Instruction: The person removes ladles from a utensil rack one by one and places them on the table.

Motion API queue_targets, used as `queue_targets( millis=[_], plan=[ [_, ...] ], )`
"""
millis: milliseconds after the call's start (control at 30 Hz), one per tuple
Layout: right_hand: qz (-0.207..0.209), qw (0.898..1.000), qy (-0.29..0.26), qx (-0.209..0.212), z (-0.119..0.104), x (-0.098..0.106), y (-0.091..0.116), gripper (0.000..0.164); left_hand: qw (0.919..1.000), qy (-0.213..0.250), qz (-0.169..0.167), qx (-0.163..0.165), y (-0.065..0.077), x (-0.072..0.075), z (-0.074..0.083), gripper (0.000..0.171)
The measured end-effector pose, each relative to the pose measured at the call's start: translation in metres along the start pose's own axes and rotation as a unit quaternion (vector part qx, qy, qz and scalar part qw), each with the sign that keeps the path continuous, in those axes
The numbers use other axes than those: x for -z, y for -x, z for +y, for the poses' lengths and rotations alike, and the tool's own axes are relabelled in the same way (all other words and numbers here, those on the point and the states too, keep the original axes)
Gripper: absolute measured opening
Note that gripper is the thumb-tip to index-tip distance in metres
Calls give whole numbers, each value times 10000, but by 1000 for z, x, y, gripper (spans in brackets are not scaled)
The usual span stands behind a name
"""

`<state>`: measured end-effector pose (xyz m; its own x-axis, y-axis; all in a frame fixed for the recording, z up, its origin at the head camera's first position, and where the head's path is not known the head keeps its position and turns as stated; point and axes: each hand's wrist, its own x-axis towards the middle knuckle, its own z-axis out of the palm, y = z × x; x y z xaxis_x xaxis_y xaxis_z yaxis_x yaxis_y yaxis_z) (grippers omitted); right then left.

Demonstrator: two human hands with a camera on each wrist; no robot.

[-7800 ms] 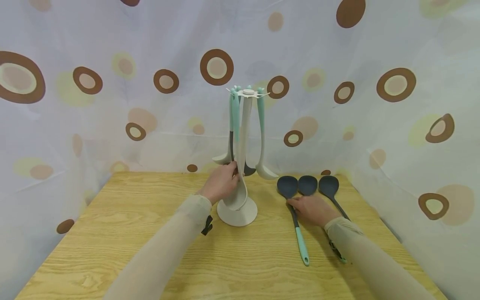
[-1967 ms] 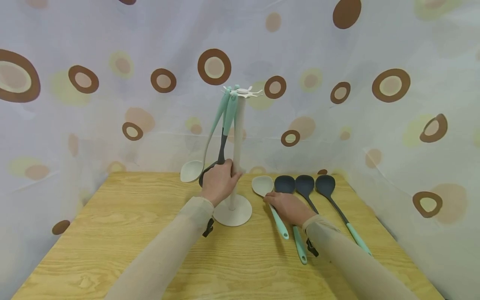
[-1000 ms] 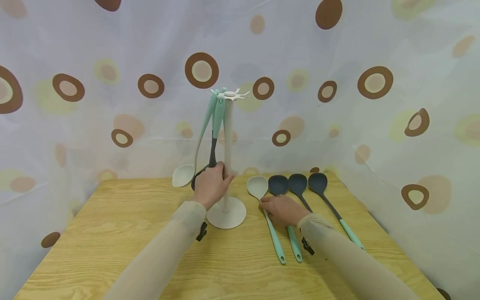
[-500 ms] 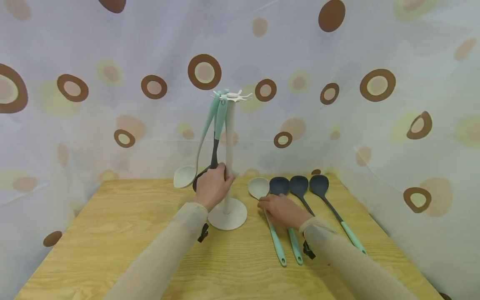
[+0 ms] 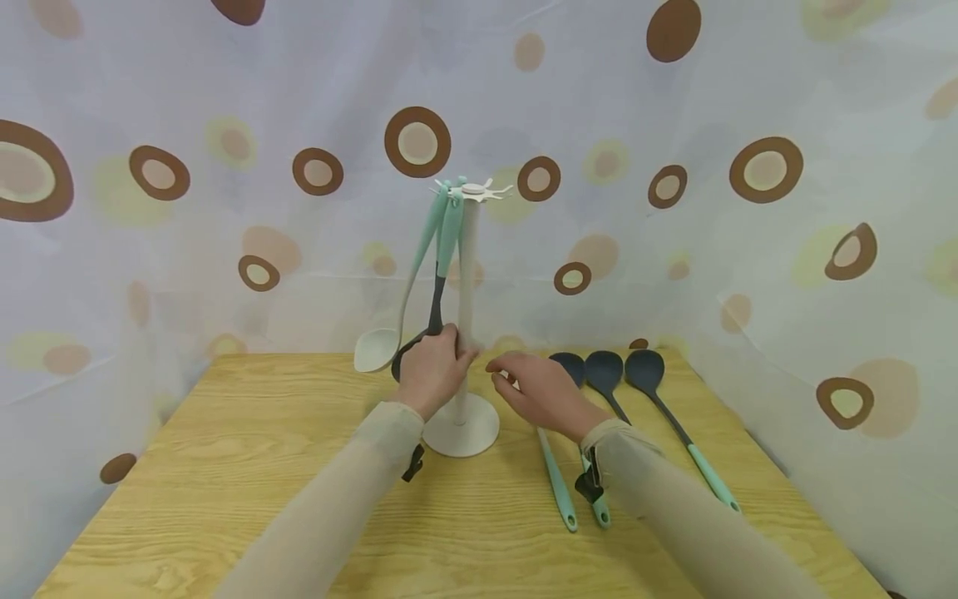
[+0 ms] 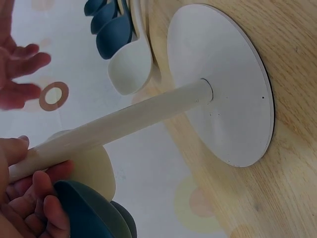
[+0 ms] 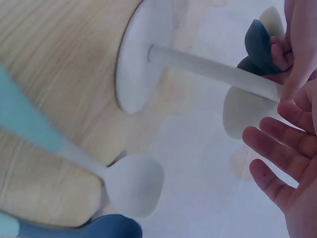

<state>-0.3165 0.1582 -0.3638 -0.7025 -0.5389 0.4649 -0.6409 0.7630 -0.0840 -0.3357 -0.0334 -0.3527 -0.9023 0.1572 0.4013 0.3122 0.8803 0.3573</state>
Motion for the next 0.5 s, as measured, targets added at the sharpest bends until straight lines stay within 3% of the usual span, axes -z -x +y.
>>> queue_targets(
  millis=[233,500],
  plan=[
    [320,9973,-387,-541,-15,4,-27,31,10000,-70,36,-23,-2,-3,-4,30],
    [649,9873,-919,-1124,-27,9,-55,30,9999,-92,123,25,-3,-4,-3,26]
  ],
)
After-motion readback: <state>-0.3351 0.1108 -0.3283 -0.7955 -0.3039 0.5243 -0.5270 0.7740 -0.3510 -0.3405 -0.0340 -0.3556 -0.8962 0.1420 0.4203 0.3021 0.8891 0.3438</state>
